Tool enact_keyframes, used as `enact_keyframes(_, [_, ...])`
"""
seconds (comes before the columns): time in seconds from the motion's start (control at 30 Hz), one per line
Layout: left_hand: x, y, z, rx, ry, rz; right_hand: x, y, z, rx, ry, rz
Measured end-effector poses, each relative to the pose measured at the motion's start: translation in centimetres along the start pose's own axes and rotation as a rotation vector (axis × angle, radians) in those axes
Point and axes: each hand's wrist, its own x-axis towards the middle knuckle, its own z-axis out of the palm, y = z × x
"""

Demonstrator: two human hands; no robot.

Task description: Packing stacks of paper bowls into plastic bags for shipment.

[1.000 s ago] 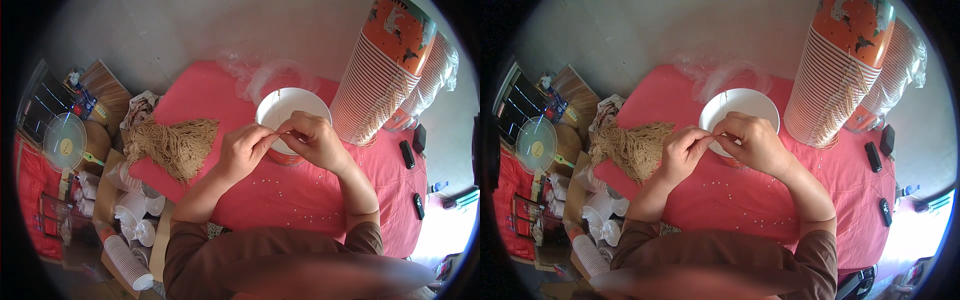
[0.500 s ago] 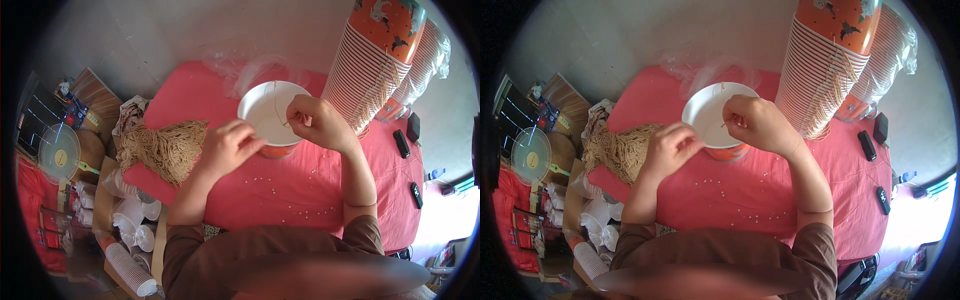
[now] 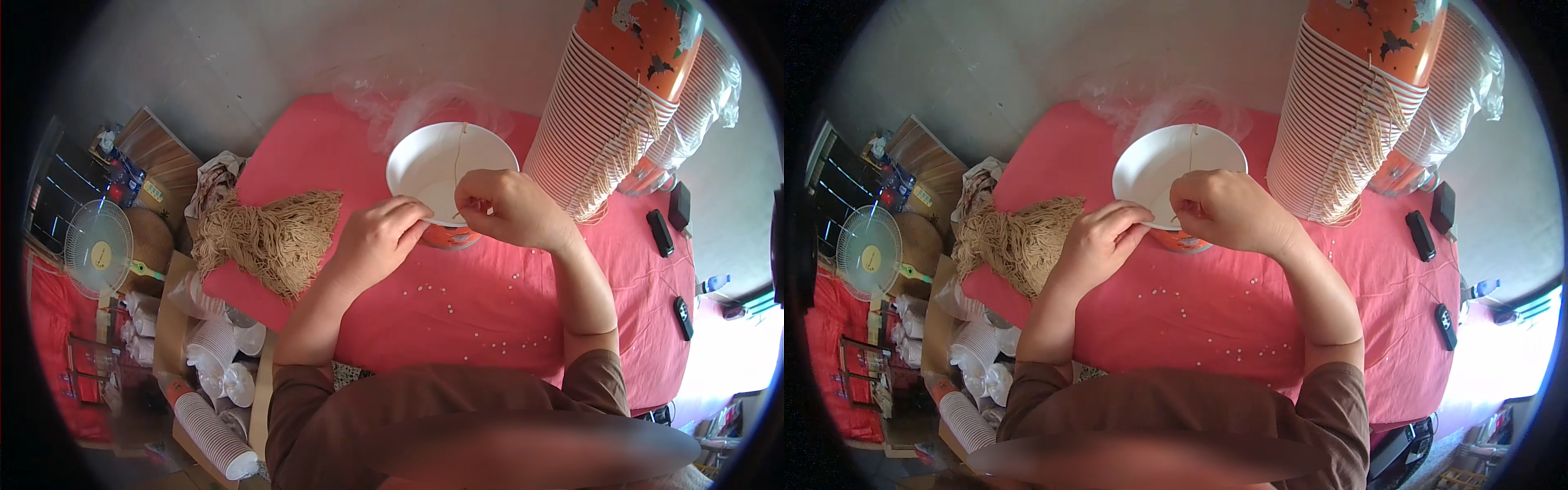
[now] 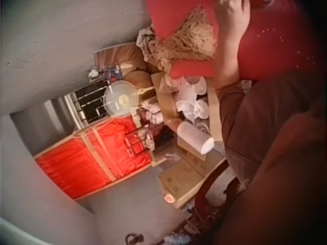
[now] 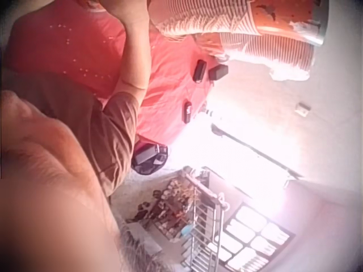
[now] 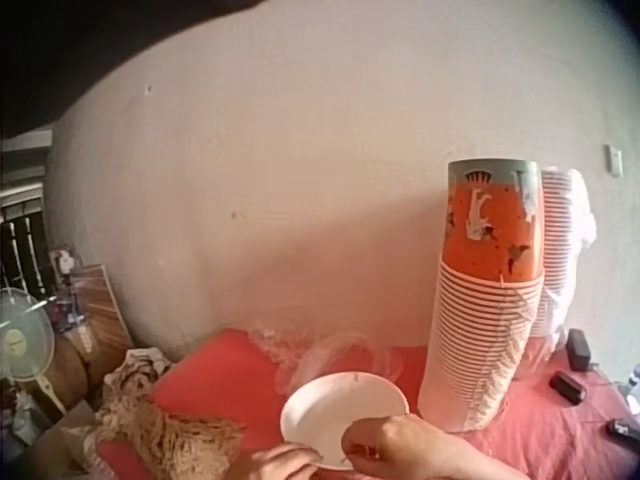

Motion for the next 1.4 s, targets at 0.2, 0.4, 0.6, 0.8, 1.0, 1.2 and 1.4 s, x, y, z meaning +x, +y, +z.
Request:
enact_keyframes(0.2, [0.1,0.7,0.4,0.018,0.043,0.124,-0.4,-0.6,0.0,-0.105,0.006,-0.063])
enact_keyframes(0.4, [0.1,0.0,0.8,0.248,0.181,0.458,-0.9,-1.6,0.0,-0.203,0.093,-0.147])
enact_keyframes(0.6, [0.0,0.3,0.7,0.325,0.248,0.53,-1.0,-2.2,0.1,-0.261,0.122,-0.176])
enact_keyframes(0.8, [-0.1,-0.1,0.9,0.379,0.268,0.562,-1.1,-2.7,0.0,-0.239,0.119,-0.18])
enact_keyframes(1.0, [0.1,0.5,0.6,0.337,0.247,0.541,-1.1,-2.8,0.0,-0.238,0.093,-0.191])
enact_keyframes(1.2, [-0.1,-0.3,0.9,0.317,0.256,0.537,-0.9,-2.5,0.2,-0.184,0.059,-0.181])
enact_keyframes(1.4, [0.2,-0.6,1.4,0.0,0.207,0.324,-0.5,-0.5,0.6,0.006,-0.016,-0.163])
